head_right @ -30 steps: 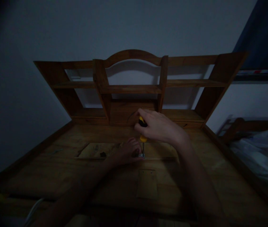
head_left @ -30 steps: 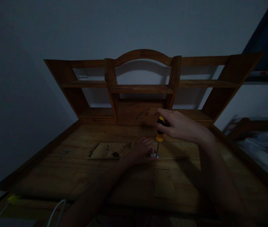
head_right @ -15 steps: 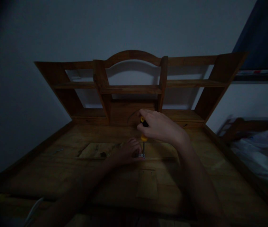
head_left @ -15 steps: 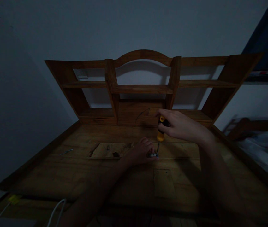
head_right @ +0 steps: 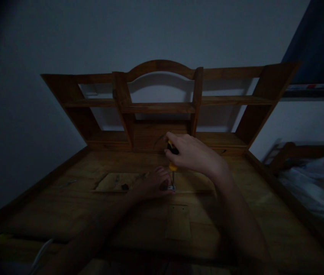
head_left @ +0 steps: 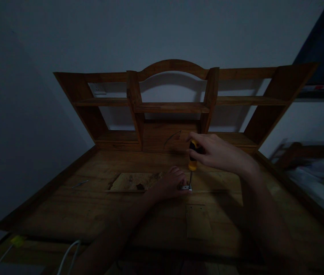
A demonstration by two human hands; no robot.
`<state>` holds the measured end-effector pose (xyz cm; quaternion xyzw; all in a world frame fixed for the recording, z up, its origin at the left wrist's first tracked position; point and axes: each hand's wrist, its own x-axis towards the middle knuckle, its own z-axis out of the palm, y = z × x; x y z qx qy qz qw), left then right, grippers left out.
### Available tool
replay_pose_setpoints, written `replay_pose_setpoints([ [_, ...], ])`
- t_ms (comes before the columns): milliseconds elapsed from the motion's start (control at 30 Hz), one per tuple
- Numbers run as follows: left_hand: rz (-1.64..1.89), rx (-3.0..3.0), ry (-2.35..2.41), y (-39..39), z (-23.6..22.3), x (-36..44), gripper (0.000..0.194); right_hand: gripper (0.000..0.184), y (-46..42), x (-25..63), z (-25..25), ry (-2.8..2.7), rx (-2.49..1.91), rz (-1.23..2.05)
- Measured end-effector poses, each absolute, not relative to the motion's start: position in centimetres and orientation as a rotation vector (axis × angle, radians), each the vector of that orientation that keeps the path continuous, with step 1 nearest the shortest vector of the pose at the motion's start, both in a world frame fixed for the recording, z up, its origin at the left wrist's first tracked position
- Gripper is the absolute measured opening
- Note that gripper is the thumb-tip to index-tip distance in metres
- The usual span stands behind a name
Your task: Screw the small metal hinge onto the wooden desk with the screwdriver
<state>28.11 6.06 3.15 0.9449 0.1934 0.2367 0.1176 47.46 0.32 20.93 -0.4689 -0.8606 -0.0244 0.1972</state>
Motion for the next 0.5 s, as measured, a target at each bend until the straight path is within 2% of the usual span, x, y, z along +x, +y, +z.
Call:
replay_pose_setpoints([
  [133, 0.688, 2.771, 0.574, 5.98, 3.13, 28.11, 0.038, 0.035, 0.09, 47.29, 20.95, -2.378, -1.404, -0.128],
  [267, 0.680, 2.771, 0.565, 5.89, 3.22, 28.11, 0.039, 0.023, 0.00, 47.30, 21.08, -2.407, -1.355, -0.177],
  [367, 0.689, 2.768, 0.557, 5.91, 3.28, 28.11, 0.039, 0.023, -0.09, 47.29, 21.12, -2.405, -1.350, -0.171],
  [500, 0.694, 2.769, 0.558, 5.94, 3.32, 28.12, 0.040, 0.036, -0.04, 47.23, 20.96, -2.382, -1.416, -0.182],
])
